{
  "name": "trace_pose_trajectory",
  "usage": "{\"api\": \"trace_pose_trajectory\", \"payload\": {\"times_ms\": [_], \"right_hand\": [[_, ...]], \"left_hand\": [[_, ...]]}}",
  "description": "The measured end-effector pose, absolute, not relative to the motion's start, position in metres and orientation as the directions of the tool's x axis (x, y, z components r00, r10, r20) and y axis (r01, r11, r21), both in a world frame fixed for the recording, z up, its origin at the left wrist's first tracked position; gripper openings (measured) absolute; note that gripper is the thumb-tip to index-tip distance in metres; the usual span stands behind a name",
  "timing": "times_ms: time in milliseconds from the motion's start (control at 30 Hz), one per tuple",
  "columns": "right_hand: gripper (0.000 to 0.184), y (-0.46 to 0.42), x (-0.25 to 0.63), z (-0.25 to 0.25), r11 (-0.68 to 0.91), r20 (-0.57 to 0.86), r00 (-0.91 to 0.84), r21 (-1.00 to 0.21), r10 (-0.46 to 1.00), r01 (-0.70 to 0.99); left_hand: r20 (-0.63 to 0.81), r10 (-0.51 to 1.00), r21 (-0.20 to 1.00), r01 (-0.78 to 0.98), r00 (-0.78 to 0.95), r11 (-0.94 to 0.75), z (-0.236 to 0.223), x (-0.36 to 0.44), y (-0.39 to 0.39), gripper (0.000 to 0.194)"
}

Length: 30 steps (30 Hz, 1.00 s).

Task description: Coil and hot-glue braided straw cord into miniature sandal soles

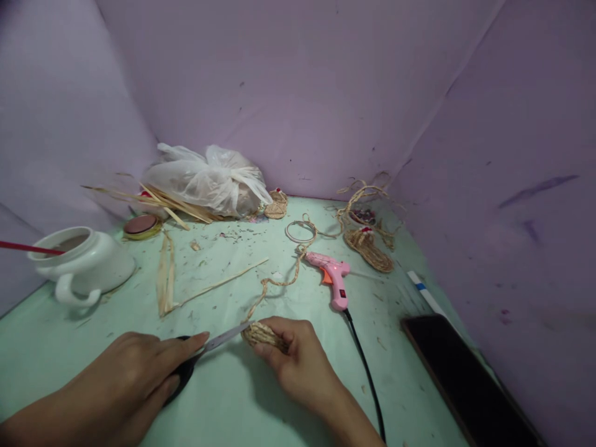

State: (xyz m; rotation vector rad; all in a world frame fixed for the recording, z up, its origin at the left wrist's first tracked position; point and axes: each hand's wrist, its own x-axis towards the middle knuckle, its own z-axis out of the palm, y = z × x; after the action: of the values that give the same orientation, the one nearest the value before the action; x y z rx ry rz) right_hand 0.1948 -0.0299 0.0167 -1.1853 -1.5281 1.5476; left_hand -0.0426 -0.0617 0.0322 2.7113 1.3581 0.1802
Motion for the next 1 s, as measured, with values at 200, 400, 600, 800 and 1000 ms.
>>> {"api": "trace_pose_trajectory", "payload": {"times_ms": [200, 400, 600, 800, 1000], "right_hand": [[0.028, -0.028, 0.195, 0.016, -0.171, -0.206, -0.374, -0.977, 0.904, 0.124], [0.037, -0.027, 0.194, 0.014, -0.278, -0.295, -0.378, -0.955, 0.877, 0.101], [0.040, -0.027, 0.193, 0.012, -0.361, -0.371, -0.404, -0.927, 0.836, 0.104], [0.040, -0.029, 0.193, 0.011, -0.364, -0.370, -0.433, -0.926, 0.822, 0.100], [0.030, -0.032, 0.188, 0.006, -0.326, -0.329, -0.457, -0.941, 0.827, 0.088]], "left_hand": [[0.216, 0.801, 0.273, 0.753, 0.558, -0.598, 0.032, -0.049, -0.058, 0.046], [0.061, 0.973, 0.068, 0.972, 0.222, -0.226, 0.045, -0.057, -0.019, 0.036], [-0.038, 0.987, -0.058, 0.985, 0.159, -0.161, 0.049, -0.057, 0.026, 0.025], [-0.045, 0.987, -0.026, 0.988, 0.152, -0.153, 0.043, -0.065, 0.042, 0.029], [-0.180, 0.947, 0.583, 0.804, 0.267, -0.116, 0.043, -0.031, 0.001, 0.033]]}}
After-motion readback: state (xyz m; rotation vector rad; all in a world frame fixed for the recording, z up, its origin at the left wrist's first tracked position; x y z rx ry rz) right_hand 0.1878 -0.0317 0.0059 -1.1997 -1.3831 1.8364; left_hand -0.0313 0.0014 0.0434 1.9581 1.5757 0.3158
